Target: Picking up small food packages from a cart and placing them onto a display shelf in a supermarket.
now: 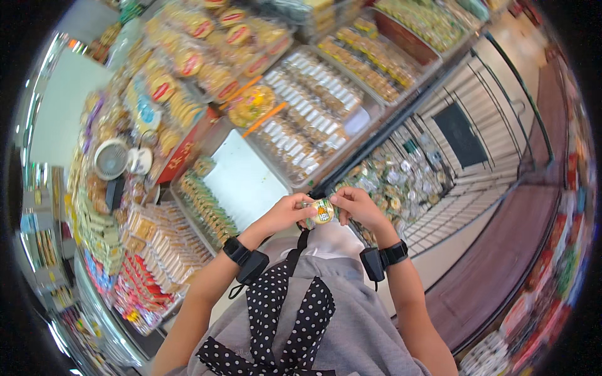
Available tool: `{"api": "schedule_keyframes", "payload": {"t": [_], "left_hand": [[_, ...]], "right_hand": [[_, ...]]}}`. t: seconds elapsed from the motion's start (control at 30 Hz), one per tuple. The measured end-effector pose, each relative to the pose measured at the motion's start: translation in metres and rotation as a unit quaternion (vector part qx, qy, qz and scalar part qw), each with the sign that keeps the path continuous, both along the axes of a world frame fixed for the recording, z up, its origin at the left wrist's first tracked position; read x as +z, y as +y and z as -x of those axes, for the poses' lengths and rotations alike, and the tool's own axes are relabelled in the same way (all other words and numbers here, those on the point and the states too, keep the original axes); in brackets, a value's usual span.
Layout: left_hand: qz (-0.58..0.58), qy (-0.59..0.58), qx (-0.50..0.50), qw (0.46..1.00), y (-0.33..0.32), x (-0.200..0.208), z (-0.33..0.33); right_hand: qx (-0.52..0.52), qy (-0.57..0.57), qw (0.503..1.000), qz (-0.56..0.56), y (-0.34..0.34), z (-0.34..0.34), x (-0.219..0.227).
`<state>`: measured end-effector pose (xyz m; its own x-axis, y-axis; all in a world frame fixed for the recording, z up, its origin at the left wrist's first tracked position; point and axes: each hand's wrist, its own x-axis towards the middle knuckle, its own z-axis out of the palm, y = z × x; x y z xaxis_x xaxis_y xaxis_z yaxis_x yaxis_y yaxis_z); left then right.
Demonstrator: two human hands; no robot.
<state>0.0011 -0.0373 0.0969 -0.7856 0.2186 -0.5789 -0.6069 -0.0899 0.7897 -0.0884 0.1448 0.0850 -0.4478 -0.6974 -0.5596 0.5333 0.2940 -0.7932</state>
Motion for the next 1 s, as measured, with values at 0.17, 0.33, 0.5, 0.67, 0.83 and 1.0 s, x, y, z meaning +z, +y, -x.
{"api": "schedule_keyframes", "payload": {"t": [0.17,0.33,0.5,0.67,0.83,1.0], "left_hand": [[-0.004,0.080,0.137,0.987,-0.029,0.025,-0.033],[-0.021,0.118,0.232,0.965,-0.065,0.041,-0.066],[0.001,0.160,0.296,0.942,-0.091,0.044,-0.094],[0.000,0.192,0.387,0.902,-0.110,0.031,-0.105],[0.046,0.143,0.438,0.887,-0.127,0.012,-0.108],[0.071,0.060,0.497,0.863,-0.136,-0.009,-0.112]], "right_hand": [[0.062,0.001,0.997,0.054,-0.053,-0.001,0.022],[0.131,0.000,0.985,0.113,-0.109,-0.007,0.035],[0.195,0.031,0.969,0.149,-0.155,-0.020,0.045],[0.229,0.047,0.963,0.136,-0.193,-0.022,0.054],[0.219,0.098,0.963,0.123,-0.230,-0.030,0.041],[0.228,0.286,0.922,0.128,-0.253,-0.031,0.005]]}}
